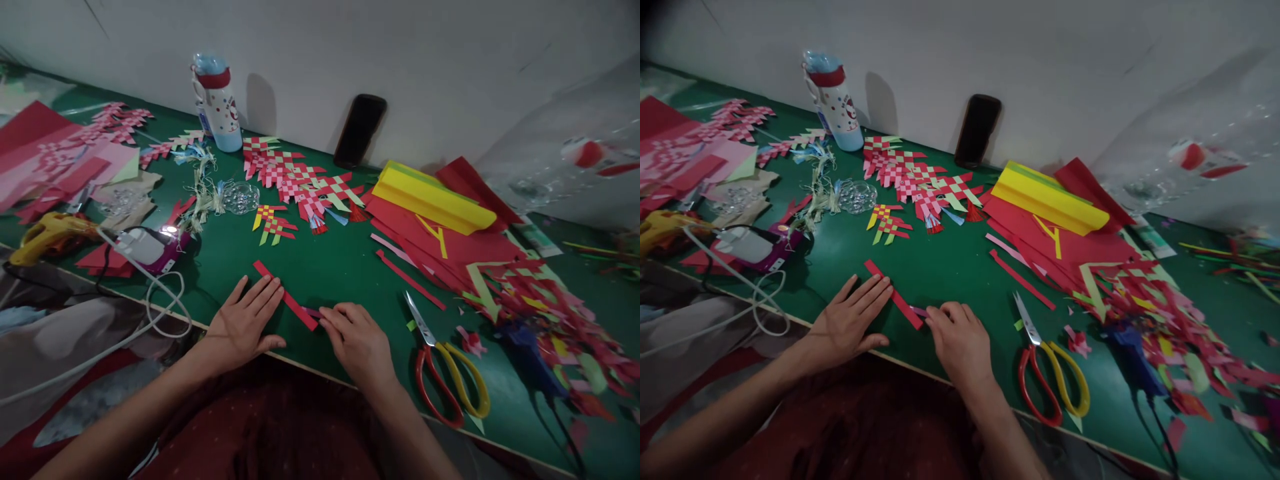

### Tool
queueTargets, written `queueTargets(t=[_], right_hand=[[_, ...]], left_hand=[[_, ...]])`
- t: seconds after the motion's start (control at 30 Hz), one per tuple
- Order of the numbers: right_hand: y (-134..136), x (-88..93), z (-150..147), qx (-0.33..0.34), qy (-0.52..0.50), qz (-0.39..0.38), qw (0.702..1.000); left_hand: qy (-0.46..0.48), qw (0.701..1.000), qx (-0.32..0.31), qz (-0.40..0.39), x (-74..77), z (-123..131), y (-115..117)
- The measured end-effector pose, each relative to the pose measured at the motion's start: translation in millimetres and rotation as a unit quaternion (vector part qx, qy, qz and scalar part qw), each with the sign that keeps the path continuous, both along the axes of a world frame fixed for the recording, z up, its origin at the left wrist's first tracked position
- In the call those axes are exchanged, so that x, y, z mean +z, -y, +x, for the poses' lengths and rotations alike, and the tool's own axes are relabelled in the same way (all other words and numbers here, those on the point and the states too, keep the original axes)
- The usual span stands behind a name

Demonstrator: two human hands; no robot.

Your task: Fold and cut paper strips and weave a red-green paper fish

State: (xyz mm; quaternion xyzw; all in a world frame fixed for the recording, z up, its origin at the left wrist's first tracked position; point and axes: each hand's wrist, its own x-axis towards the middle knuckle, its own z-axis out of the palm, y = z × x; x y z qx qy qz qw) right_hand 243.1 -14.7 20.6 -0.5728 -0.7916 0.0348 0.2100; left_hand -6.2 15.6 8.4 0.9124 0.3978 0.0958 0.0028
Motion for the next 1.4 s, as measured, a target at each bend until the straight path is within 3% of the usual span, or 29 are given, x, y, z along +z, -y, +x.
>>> queueTargets(t=[1.4], right_hand=[[-12,3.8,-7,0.009,-0.006,-0.019,1.0]], left_hand=[[0.014,1.0,0.002,-0.021,3.6,0,-1]])
